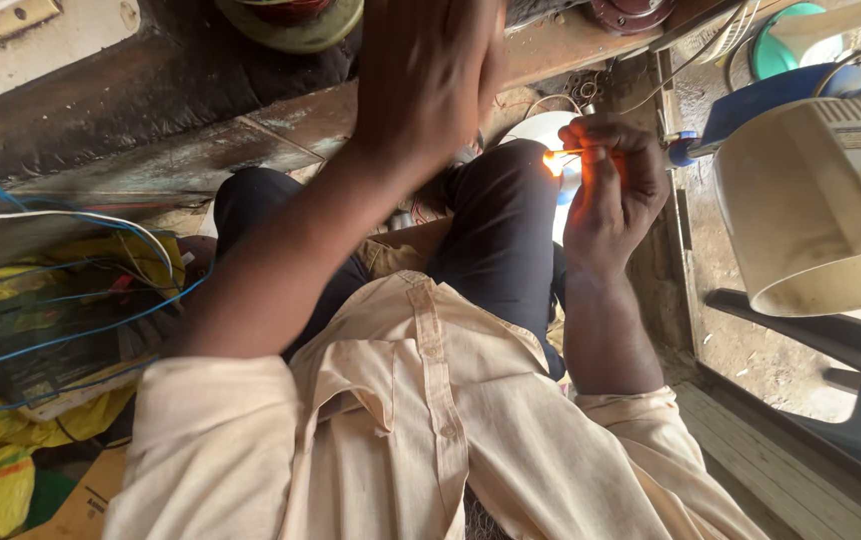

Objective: The person sits cross-legged and uses a match to heat and manipulate a small wire or component. They repeatedly light matches and apply the flame to the wire while handling it with both hands.

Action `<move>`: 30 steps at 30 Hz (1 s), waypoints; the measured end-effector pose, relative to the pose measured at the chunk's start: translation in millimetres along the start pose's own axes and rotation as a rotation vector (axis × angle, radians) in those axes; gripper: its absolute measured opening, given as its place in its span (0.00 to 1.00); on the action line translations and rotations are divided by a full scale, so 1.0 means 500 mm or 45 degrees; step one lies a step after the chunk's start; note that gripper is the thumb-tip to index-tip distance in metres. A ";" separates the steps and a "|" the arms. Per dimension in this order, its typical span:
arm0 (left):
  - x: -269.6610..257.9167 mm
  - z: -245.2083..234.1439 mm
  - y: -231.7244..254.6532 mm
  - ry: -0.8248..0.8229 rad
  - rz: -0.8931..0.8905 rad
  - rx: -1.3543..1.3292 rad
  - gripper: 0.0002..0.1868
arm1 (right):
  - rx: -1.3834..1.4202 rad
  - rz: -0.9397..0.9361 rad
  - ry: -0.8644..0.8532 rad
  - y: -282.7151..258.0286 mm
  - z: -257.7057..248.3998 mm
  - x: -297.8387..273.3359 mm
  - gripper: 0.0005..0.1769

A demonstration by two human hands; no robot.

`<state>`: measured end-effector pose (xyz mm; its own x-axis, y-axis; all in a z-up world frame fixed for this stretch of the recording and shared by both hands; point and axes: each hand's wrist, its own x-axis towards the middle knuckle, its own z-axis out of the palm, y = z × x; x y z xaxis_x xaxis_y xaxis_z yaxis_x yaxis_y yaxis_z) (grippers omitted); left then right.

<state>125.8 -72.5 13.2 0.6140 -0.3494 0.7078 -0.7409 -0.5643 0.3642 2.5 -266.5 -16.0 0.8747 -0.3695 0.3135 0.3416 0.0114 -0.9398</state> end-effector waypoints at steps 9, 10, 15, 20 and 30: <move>-0.150 -0.183 0.091 -0.163 -0.140 -0.123 0.08 | -0.354 -0.190 -0.297 -0.026 0.044 -0.012 0.06; -0.162 -0.195 0.091 -0.175 -0.159 -0.110 0.09 | -0.463 -0.237 -0.339 -0.032 0.046 -0.012 0.07; -0.210 -0.240 0.090 -0.181 -0.249 -0.108 0.10 | -0.644 -0.422 -0.542 -0.066 0.074 -0.008 0.09; -0.236 -0.256 0.089 -0.142 -0.286 -0.144 0.11 | -0.734 -0.429 -0.636 -0.088 0.083 -0.013 0.08; -0.283 -0.281 0.077 -0.023 -0.750 -0.897 0.03 | 0.234 0.278 -0.219 -0.008 0.057 -0.074 0.05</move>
<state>-27.8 60.3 12.4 0.9448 -0.1651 0.2831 -0.2976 -0.0707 0.9521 -21.8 -226.4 -19.9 0.9741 -0.1774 0.1403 0.1820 0.2465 -0.9519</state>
